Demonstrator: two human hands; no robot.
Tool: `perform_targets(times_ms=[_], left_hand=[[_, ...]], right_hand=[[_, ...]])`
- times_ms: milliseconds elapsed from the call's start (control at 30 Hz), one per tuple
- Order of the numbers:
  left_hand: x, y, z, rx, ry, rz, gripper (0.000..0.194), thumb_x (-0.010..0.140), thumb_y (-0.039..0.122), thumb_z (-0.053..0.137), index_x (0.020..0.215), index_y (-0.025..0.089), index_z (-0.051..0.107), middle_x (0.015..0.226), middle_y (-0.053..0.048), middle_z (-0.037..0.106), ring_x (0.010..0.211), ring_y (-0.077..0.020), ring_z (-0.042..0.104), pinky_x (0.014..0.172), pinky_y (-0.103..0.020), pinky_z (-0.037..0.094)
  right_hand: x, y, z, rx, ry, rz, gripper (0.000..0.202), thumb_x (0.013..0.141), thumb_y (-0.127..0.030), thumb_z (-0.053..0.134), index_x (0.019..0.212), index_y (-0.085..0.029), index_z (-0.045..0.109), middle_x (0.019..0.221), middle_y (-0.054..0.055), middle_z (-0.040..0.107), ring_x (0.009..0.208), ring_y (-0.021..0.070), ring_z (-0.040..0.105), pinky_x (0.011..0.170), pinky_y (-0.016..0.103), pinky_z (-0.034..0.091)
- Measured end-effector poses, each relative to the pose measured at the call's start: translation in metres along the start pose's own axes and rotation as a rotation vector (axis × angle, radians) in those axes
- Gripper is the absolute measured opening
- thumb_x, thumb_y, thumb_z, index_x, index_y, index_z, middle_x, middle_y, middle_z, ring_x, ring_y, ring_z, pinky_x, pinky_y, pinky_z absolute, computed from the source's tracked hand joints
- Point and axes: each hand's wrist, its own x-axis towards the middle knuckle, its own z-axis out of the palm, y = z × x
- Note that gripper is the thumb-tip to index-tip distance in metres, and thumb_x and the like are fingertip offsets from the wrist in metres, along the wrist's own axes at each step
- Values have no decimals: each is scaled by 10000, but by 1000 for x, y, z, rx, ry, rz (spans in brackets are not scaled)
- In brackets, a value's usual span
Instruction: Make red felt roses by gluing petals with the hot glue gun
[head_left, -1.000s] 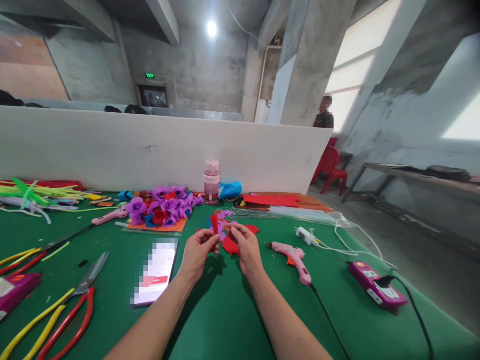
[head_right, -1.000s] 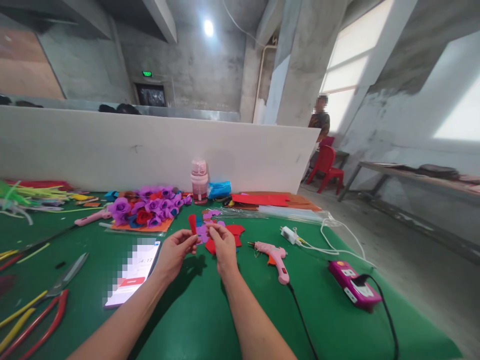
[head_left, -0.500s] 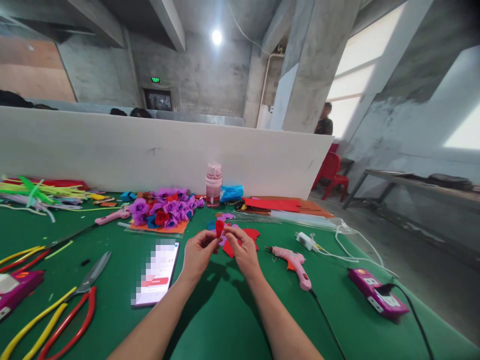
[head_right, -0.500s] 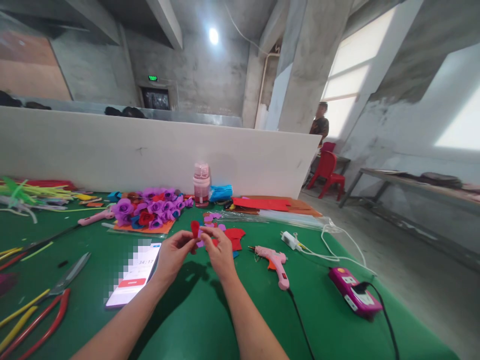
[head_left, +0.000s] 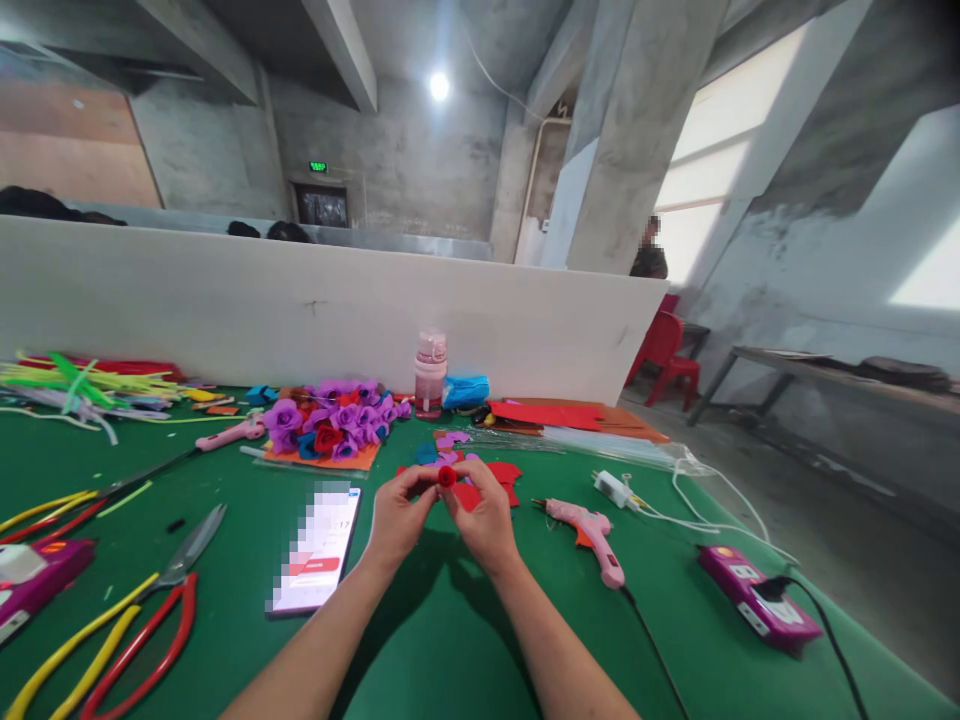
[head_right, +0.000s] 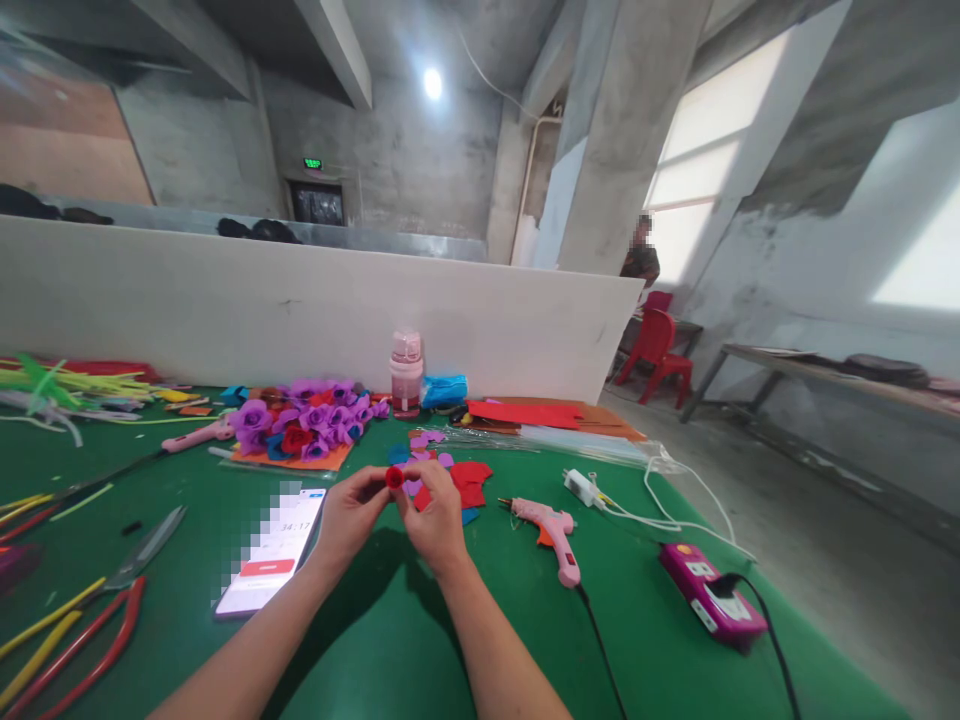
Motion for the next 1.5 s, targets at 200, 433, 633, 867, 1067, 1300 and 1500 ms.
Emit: perform_targets(times_ms=[200, 433, 633, 867, 1067, 1300, 1500], left_hand=[[1, 2, 0, -20, 9, -47, 72, 638, 239, 665, 687, 188, 674, 699, -13, 676, 673, -153, 605, 682, -254, 473], [5, 1, -1, -129, 25, -198, 195, 609, 324, 705, 661, 161, 609, 543, 20, 596, 519, -116, 553, 546, -223, 443], [5, -2, 0, -156, 0, -222, 193, 629, 318, 692, 684, 151, 610, 555, 16, 604, 509, -99, 543, 538, -211, 426], [4, -5, 2, -210, -24, -277, 221, 601, 313, 721, 697, 145, 615, 566, 14, 608, 503, -98, 541, 522, -214, 438], [4, -5, 4, -300, -29, -378, 262, 565, 320, 746, 694, 142, 604, 622, 3, 643, 511, -94, 552, 515, -217, 458], [3, -5, 5, -312, -47, -401, 289, 553, 325, 756, 695, 139, 588, 628, 3, 634, 506, -89, 544, 500, -211, 458], [3, -6, 4, -337, -66, -405, 264, 569, 301, 752, 697, 141, 585, 623, 19, 621, 491, -74, 529, 478, -194, 441]], right_hand=[[-1, -4, 0, 43, -19, 12, 143, 759, -213, 578, 902, -212, 577, 862, 46, 610, 836, 186, 559, 788, 322, 429], [2, 7, -4, 121, 77, 243, 143, 770, -326, 580, 774, -189, 622, 741, 26, 634, 731, 168, 576, 716, 283, 440], [2, 7, -2, 171, 16, 299, 272, 848, -356, 465, 817, -203, 687, 763, 28, 686, 743, 171, 614, 710, 274, 447], [2, 13, -1, 188, 64, 326, 170, 750, -349, 597, 760, -189, 654, 726, 18, 657, 715, 165, 589, 707, 274, 443], [2, 18, -2, 216, 88, 373, 223, 801, -397, 522, 724, -191, 557, 675, -15, 552, 640, 127, 496, 620, 229, 384], [1, 20, -2, 93, 79, 331, 349, 873, -405, 404, 588, -203, 420, 556, -48, 389, 534, 107, 362, 526, 232, 288], [1, 19, -3, 192, 53, 330, 361, 870, -386, 420, 562, -199, 409, 550, -46, 375, 538, 103, 362, 539, 225, 300]])
